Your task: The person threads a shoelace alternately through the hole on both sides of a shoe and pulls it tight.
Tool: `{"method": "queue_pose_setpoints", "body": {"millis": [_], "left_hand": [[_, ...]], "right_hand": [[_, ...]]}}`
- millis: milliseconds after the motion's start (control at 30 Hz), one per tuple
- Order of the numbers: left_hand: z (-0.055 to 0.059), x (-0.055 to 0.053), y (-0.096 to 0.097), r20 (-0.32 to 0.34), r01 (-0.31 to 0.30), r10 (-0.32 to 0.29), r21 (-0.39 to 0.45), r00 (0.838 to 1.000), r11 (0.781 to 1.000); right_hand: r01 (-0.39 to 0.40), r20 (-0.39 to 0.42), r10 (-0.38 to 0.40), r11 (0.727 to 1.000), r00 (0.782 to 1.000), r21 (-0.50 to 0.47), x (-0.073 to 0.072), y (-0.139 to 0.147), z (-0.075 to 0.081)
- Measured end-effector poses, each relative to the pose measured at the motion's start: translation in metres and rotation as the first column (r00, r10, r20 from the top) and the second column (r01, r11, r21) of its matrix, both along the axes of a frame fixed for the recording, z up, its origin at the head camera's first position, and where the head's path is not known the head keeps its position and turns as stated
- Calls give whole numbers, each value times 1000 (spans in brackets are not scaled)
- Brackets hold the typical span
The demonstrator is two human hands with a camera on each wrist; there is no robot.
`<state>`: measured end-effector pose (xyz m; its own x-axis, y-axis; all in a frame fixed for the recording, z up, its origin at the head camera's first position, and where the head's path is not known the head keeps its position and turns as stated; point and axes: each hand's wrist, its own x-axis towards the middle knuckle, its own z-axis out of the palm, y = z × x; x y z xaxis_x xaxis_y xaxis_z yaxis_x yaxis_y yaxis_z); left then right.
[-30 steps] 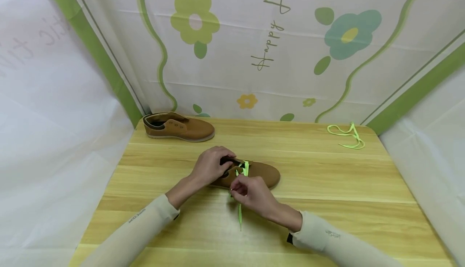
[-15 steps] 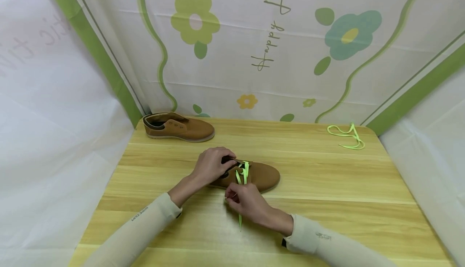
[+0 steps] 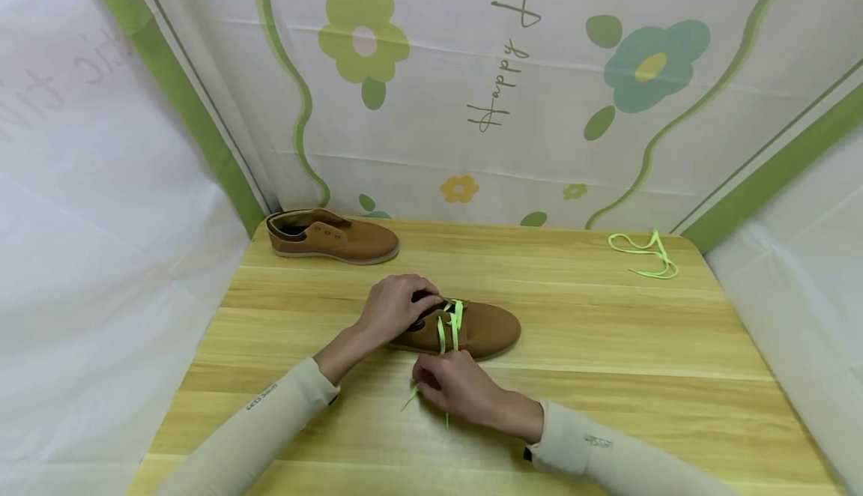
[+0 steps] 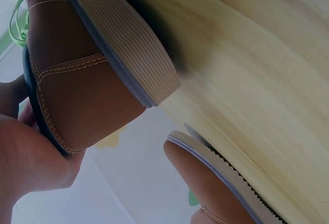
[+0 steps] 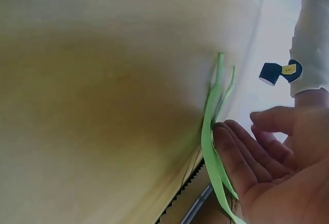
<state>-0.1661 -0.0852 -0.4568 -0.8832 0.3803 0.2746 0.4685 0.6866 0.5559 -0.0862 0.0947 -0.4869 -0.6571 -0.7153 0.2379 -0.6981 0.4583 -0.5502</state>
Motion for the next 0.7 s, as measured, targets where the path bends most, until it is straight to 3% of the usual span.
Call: {"method": "queue_pose_setpoints", "body": {"millis": [167,333,500,700], "left_hand": [[-1,0,0,5,-1,1,-7,1000,1000],[-1,1,0,-14,3,-4,-15,1000,1000],[-2,0,0,-27,5,-6,-19,1000,1000],[-4,-1,0,-26,9,-9,-28,1000,1000]], "right_hand": [[-87,-50,87,996,995,0,-1,7,4],[-175,-149,182,983,972,62,-4,23,8],[-266,-244,302,949,922,170,-6,38,10],[-322,-356,416,900,837,295,-5,45,8]]}}
